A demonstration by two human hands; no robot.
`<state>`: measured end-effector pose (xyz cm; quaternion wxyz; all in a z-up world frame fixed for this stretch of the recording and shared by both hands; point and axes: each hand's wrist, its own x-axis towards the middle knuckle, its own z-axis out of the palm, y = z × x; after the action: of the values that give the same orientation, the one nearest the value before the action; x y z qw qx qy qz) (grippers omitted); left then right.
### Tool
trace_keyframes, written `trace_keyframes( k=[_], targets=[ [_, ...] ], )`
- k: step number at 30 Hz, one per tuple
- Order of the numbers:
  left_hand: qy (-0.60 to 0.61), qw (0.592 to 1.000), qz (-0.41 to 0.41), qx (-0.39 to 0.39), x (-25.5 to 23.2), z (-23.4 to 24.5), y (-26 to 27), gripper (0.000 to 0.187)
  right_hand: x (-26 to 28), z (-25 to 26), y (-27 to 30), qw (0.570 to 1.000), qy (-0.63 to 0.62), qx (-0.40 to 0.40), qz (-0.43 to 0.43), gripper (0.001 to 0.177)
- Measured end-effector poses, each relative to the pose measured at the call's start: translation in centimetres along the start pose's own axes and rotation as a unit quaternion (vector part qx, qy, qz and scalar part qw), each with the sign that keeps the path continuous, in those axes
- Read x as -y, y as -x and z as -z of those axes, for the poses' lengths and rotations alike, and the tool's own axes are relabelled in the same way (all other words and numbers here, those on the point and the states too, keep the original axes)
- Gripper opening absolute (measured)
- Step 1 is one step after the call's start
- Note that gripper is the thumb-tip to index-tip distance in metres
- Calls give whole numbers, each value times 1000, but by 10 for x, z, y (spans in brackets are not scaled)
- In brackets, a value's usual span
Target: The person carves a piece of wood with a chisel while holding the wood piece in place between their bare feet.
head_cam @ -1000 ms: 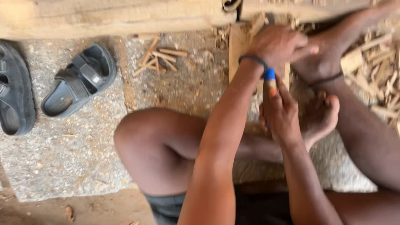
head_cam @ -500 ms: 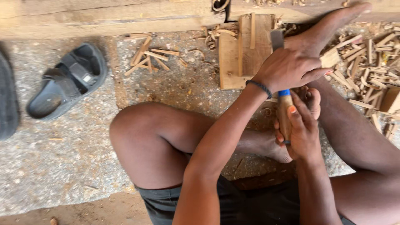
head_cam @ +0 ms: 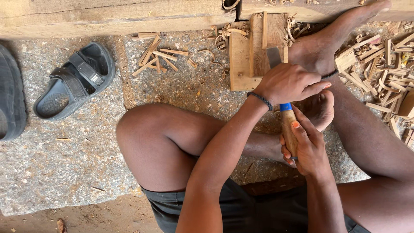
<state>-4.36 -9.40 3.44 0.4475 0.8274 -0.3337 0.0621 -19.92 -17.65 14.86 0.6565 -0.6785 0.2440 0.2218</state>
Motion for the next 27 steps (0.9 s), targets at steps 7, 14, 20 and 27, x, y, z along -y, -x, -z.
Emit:
trace_keyframes(
  k=[7, 14, 20, 27],
  targets=[
    [-1, 1000, 1, 23, 7, -2, 1, 53, 0, 1, -3, 1000, 0, 5, -11, 58],
    [-18, 999, 19, 27, 17, -7, 2, 52, 0, -2, -8, 999, 41, 14, -7, 59],
    [-14, 1000, 17, 11, 26, -9, 2, 47, -2, -8, -7, 997, 71, -7, -22, 58],
    [-31, 998, 34, 50, 30, -4, 3, 46, -5, -17, -7, 991, 120, 21, 60, 58]
  ],
)
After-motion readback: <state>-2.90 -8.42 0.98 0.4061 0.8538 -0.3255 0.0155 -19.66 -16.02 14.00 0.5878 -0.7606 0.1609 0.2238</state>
